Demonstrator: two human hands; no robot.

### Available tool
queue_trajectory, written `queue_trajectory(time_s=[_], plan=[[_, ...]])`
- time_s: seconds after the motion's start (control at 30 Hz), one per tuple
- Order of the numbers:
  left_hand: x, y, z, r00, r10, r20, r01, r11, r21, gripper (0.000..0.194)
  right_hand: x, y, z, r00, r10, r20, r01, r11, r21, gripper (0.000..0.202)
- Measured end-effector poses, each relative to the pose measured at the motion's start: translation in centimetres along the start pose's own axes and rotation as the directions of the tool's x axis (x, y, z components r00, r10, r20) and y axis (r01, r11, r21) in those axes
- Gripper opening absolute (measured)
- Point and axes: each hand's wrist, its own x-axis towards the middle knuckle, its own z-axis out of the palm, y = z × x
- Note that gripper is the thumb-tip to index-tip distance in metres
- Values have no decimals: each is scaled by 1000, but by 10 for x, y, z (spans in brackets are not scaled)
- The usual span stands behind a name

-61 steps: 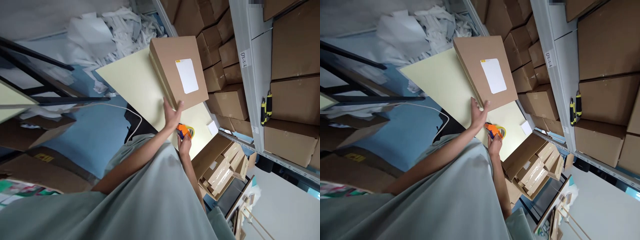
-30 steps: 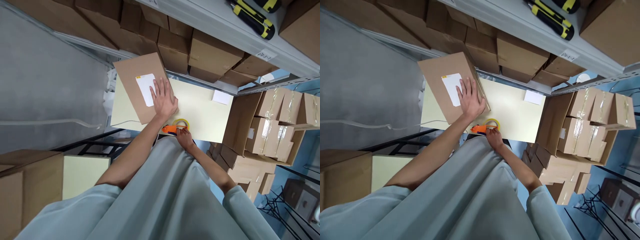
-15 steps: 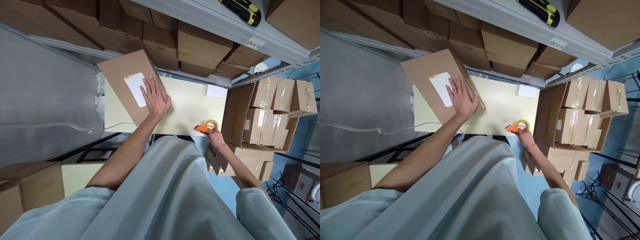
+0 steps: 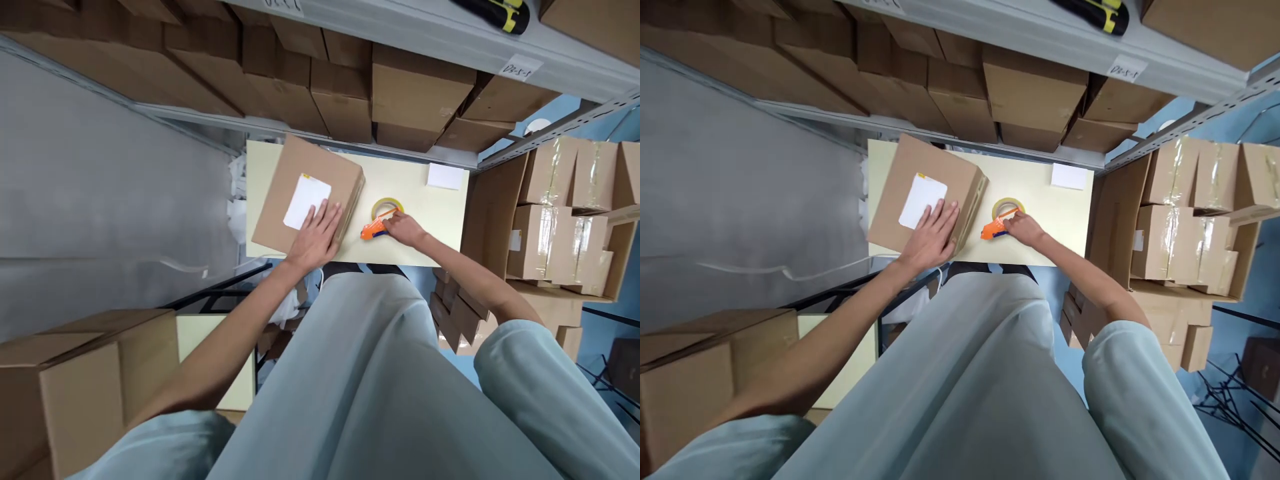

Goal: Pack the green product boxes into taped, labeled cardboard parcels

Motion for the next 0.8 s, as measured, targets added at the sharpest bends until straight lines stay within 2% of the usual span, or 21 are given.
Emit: queue_trajectory(time_s=[0.07, 0.1, 0.17, 0.27, 0.37, 0.47, 0.57, 0.7, 0.8], plan=[[-21, 2, -6, 998, 31, 55, -32, 999, 18, 87, 8, -27, 1, 999, -39, 7, 39, 998, 45, 33], [-25, 4, -8, 999, 23, 43, -24, 999, 22, 85, 10, -40, 2, 999, -45, 5, 45, 997, 59, 33], [-17, 12, -9, 997, -39, -64, 40, 999, 19, 79, 12, -59, 5, 999, -33, -4, 33, 997, 66, 32], [33, 30, -3, 958, -154, -240, 156, 988, -13, 69, 10, -71, 11, 1000, 18, -22, -17, 998, 61, 40], [91, 46, 9, 940, -230, -252, 225, 973, -49, 63, 4, -69, 18, 998, 64, -29, -62, 996, 63, 46], [118, 50, 22, 920, -299, -253, 284, 954, -95, 59, -4, -63, 20, 995, 91, -38, -88, 994, 70, 41], [114, 45, 29, 931, -275, -239, 262, 961, -88, 58, -12, -62, 19, 995, 83, -50, -79, 994, 75, 43], [98, 42, 29, 964, -194, -179, 189, 981, -49, 64, -20, -63, 16, 999, 41, -36, -38, 995, 95, 41], [88, 40, 28, 980, -139, -144, 138, 990, -21, 66, -38, -48, 20, 998, 61, 0, -60, 991, 117, 37]])
